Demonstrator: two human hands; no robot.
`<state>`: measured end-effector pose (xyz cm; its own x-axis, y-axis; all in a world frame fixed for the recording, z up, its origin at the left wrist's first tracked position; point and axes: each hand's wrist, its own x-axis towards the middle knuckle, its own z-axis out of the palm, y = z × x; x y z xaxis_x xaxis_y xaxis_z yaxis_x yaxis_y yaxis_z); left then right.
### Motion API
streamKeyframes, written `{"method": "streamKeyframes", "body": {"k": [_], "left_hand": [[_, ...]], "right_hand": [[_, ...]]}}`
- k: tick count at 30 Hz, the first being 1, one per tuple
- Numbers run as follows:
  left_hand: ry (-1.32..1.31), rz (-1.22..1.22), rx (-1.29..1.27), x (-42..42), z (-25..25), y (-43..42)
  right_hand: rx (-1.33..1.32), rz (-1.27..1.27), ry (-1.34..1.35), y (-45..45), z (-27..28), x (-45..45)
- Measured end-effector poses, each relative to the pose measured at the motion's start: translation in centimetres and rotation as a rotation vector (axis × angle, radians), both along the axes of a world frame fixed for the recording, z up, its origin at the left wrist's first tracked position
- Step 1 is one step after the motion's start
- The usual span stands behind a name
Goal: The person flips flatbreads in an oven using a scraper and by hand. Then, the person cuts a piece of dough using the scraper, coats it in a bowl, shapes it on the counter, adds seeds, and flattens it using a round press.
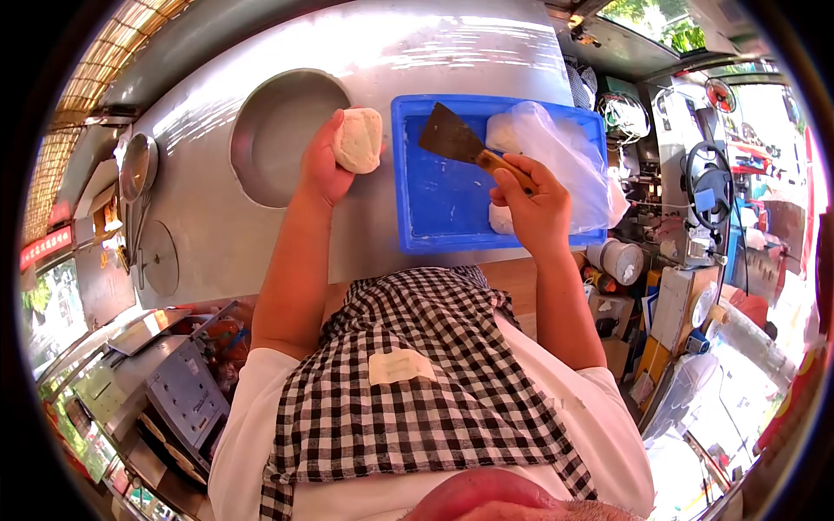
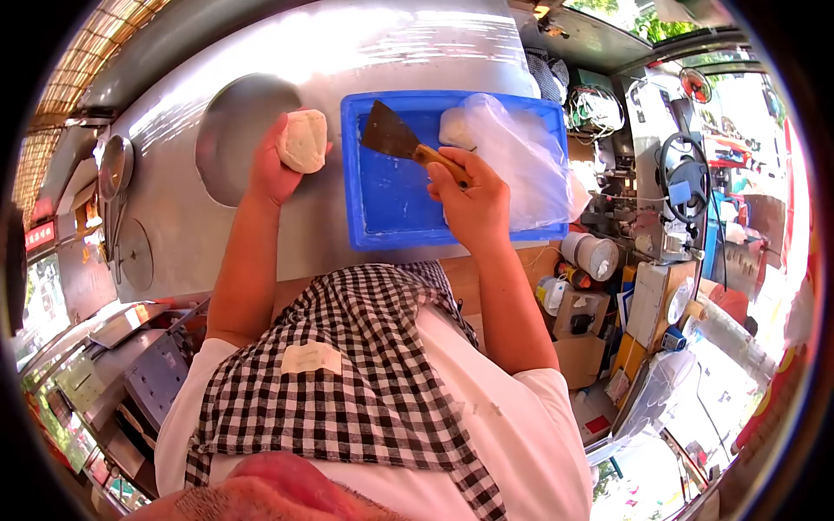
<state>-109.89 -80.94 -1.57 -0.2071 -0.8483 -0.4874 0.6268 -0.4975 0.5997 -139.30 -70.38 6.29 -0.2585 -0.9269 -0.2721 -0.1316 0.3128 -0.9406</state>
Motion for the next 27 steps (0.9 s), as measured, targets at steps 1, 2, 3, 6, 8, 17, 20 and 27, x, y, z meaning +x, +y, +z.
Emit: {"method": "streamKeyframes", "body": {"k": [1, 2, 3, 6, 8, 17, 20, 27], "left_hand": [[-0.100, 0.038, -0.051, 2.0, -0.4, -0.8], [-0.201, 0.073, -0.101, 3.9, -0.9, -1.6], [-0.301, 0.105, -0.149, 6.0, -1.3, -2.3], [-0.935, -0.088, -0.272, 10.8, -2.9, -4.3], [-1.299, -0.284, -0.501, 13.7, -5.5, -6.0], [-1.795, -0.544, -0.620, 17.1, -9.2, -6.1], [-1.767, -0.520, -0.428, 17.5, -8.9, -6.5], [-1.726, -0.613, -0.325, 17.6, -7.0, -6.2]], "right_hand": [[0.004, -0.029, -0.030, -0.2, -0.3, 0.8], [0.013, -0.017, -0.005, -0.5, -0.4, 1.4], [0.029, -0.004, -0.004, -0.9, -0.7, 2.4], [0.078, 0.017, 0.001, -1.7, -2.2, 5.3], [0.095, 0.031, 0.001, -2.6, -3.2, 7.3], [0.065, 0.084, 0.046, -6.2, -1.3, 13.1], [0.136, 0.165, 0.090, -8.2, -0.9, 14.7], [0.216, 0.453, 0.478, -12.6, -1.0, 18.4]]}}
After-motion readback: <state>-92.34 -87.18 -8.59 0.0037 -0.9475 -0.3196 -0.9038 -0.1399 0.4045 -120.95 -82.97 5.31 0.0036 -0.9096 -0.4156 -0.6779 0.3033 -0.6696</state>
